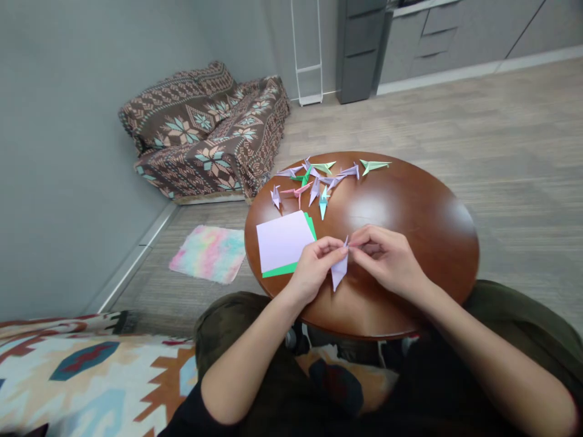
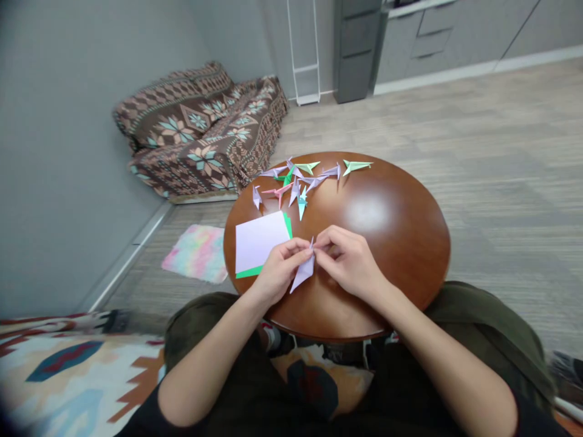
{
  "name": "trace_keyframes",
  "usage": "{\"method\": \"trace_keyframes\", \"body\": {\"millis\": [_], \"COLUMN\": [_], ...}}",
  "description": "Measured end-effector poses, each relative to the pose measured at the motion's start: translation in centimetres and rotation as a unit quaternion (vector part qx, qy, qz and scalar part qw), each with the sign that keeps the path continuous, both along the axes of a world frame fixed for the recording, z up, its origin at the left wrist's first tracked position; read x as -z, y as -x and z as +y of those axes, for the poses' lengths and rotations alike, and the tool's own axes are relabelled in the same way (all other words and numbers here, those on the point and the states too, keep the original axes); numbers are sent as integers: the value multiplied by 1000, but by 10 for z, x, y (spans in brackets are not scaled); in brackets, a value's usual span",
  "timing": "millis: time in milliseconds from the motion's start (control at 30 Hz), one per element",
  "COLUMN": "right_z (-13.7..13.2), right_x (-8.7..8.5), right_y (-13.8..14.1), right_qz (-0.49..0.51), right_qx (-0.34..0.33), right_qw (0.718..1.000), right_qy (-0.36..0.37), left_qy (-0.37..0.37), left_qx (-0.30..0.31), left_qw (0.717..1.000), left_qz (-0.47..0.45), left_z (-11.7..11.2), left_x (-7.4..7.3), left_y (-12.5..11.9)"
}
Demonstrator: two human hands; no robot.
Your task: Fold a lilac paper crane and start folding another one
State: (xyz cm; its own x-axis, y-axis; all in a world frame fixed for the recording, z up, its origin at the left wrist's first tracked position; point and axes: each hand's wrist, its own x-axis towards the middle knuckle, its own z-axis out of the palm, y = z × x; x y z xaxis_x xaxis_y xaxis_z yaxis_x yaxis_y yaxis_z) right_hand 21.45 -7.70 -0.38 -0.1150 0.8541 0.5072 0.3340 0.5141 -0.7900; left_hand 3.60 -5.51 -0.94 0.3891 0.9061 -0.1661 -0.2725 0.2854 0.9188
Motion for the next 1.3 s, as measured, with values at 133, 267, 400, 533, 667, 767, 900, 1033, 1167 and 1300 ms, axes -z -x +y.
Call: {"method": "trace_keyframes", "body": {"millis": [133,267,400,533,667,767,900,1033,1167,1300], "right_z": [-2,-5,-7,-12,-17,-18,-14,-12,-13,-15], "right_x": [7,8,10,13,6,-3,-11,-13,-12,-8], "right_y": [11,17,21,22,20,17,12,8,8,12], "right_qz": [26,1,-37,-57,17,127,180,184,181,172], "right_qx": [38,57,82,78,57,34,-19,-42,-42,-27], "right_qw": [996,986,974,972,993,991,972,964,966,969], "right_qy": [-82,-154,-207,-215,-103,36,151,186,181,174], "left_qy": [-1,14,20,22,1,-53,-123,-152,-146,-105], "left_qx": [-31,-34,-26,-22,-25,-25,3,14,8,-7], "left_qw": [999,997,996,994,996,998,992,988,989,994], "left_qz": [-26,-61,-87,-104,-89,-36,16,14,19,22], "left_z": [-4,-5,-6,-6,-6,-6,-5,-4,-3,-6], "left_x": [-5,-8,-7,-5,-6,-8,-9,-8,-6,-6], "left_y": [-2,-1,0,2,4,5,7,8,7,3]}}
